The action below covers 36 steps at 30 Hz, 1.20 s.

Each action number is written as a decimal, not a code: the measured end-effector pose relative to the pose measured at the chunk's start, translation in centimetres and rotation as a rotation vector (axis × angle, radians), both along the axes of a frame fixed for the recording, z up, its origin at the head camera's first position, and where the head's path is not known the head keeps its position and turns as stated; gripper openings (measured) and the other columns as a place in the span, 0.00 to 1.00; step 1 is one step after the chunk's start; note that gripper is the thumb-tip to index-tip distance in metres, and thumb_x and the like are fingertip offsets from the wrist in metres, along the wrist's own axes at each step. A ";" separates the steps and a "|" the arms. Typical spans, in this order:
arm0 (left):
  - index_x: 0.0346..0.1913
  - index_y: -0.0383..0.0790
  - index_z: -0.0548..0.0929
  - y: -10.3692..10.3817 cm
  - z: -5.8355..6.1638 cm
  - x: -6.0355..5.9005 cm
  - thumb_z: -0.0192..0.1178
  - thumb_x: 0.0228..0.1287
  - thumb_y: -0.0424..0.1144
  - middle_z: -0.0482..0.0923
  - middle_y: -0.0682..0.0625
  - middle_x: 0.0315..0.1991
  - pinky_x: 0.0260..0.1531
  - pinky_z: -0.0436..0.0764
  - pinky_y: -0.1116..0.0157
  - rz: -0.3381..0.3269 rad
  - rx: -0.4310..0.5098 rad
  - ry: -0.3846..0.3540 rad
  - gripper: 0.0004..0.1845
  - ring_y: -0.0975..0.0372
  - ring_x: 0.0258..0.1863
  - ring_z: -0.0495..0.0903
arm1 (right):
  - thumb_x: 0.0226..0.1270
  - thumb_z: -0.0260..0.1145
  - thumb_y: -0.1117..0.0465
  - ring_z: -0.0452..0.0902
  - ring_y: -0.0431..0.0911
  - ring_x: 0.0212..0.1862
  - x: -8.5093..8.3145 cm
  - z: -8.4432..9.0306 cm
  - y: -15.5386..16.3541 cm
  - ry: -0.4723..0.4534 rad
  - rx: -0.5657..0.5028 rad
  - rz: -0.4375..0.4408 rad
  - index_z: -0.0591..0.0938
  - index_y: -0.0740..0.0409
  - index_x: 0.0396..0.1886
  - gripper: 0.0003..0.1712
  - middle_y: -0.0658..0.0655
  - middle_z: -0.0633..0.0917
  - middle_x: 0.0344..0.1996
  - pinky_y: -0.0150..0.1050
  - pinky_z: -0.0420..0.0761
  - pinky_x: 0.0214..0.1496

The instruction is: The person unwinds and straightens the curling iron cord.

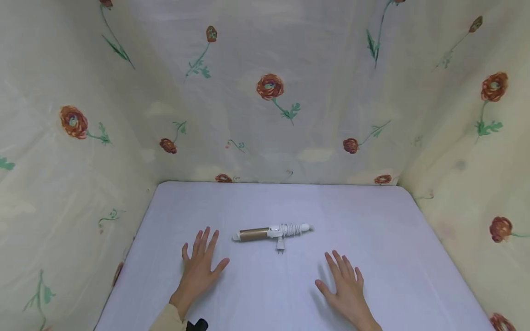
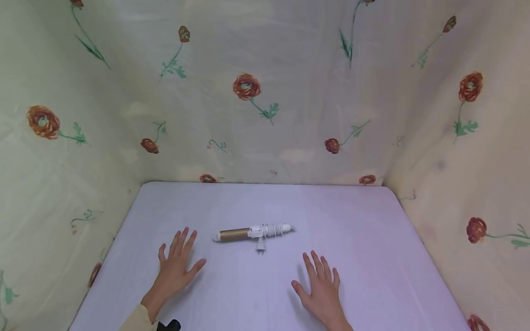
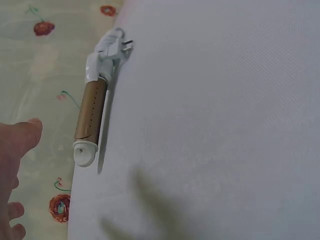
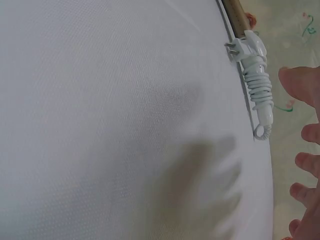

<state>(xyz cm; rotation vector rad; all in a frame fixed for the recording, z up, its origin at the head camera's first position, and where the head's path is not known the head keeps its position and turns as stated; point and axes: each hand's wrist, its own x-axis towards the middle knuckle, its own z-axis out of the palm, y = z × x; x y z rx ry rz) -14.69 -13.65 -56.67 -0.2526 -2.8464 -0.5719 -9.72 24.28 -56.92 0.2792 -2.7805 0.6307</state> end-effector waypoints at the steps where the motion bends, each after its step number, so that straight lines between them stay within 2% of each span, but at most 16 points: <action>1: 0.73 0.46 0.55 0.1 0.0 -0.1 0.60 0.60 0.57 0.51 0.41 0.74 0.61 0.43 0.35 -0.011 0.011 0.004 0.43 0.46 0.73 0.49 | 0.57 0.68 0.48 0.57 0.68 0.66 0.0 0.0 0.0 0.003 -0.005 -0.002 0.66 0.59 0.68 0.42 0.67 0.67 0.67 0.71 0.51 0.58; 8: 0.71 0.44 0.61 1.5 -0.3 -1.9 0.60 0.62 0.53 0.63 0.42 0.68 0.62 0.53 0.40 -0.079 0.055 0.047 0.37 0.48 0.69 0.59 | 0.57 0.70 0.51 0.67 0.61 0.62 0.0 -0.2 -0.3 0.010 -0.038 -0.001 0.69 0.58 0.65 0.37 0.63 0.75 0.60 0.65 0.58 0.58; 13: 0.70 0.44 0.62 2.7 -0.6 -3.8 0.60 0.63 0.48 0.67 0.46 0.66 0.64 0.59 0.47 -0.168 0.100 0.012 0.34 0.52 0.67 0.63 | 0.58 0.69 0.53 0.72 0.58 0.59 -0.1 -0.4 -0.9 0.005 -0.067 0.015 0.73 0.58 0.61 0.32 0.60 0.78 0.56 0.62 0.65 0.55; 19: 0.69 0.44 0.64 4.6 -1.4 -6.0 0.61 0.62 0.47 0.69 0.46 0.63 0.64 0.62 0.50 -0.206 0.028 -0.023 0.33 0.53 0.65 0.66 | 0.59 0.69 0.53 0.74 0.55 0.57 0.4 -0.8 -2.0 -0.059 -0.096 0.054 0.74 0.55 0.60 0.29 0.56 0.79 0.55 0.60 0.71 0.50; 24: 0.68 0.44 0.65 6.7 -1.7 -7.6 0.61 0.62 0.49 0.69 0.47 0.63 0.63 0.63 0.51 -0.258 -0.011 -0.029 0.33 0.54 0.64 0.67 | 0.59 0.69 0.54 0.74 0.54 0.57 0.6 -1.2 -2.7 -0.082 -0.105 0.063 0.75 0.54 0.60 0.29 0.55 0.79 0.55 0.58 0.72 0.50; 26: 0.68 0.43 0.65 7.6 -2.0 -8.0 0.60 0.63 0.49 0.70 0.46 0.63 0.63 0.63 0.51 -0.276 -0.014 -0.055 0.32 0.54 0.64 0.68 | 0.59 0.69 0.54 0.75 0.55 0.56 0.8 -1.2 -2.8 -0.093 -0.099 0.061 0.75 0.54 0.60 0.29 0.55 0.79 0.55 0.58 0.73 0.51; 31: 0.68 0.44 0.65 8.9 -3.3 -8.3 0.58 0.64 0.50 0.71 0.45 0.61 0.62 0.61 0.48 -0.253 -0.026 -0.123 0.31 0.53 0.63 0.69 | 0.59 0.69 0.54 0.75 0.55 0.56 1.1 -1.1 -2.9 -0.100 -0.093 0.077 0.75 0.54 0.60 0.29 0.55 0.79 0.55 0.59 0.73 0.51; 36: 0.63 0.46 0.71 9.0 -4.2 -8.4 0.60 0.63 0.50 0.74 0.48 0.57 0.56 0.63 0.48 -0.206 -0.010 -0.066 0.28 0.53 0.59 0.71 | 0.61 0.68 0.53 0.74 0.55 0.57 1.0 -0.9 -3.4 -0.111 -0.111 0.084 0.74 0.53 0.61 0.28 0.55 0.78 0.56 0.59 0.72 0.52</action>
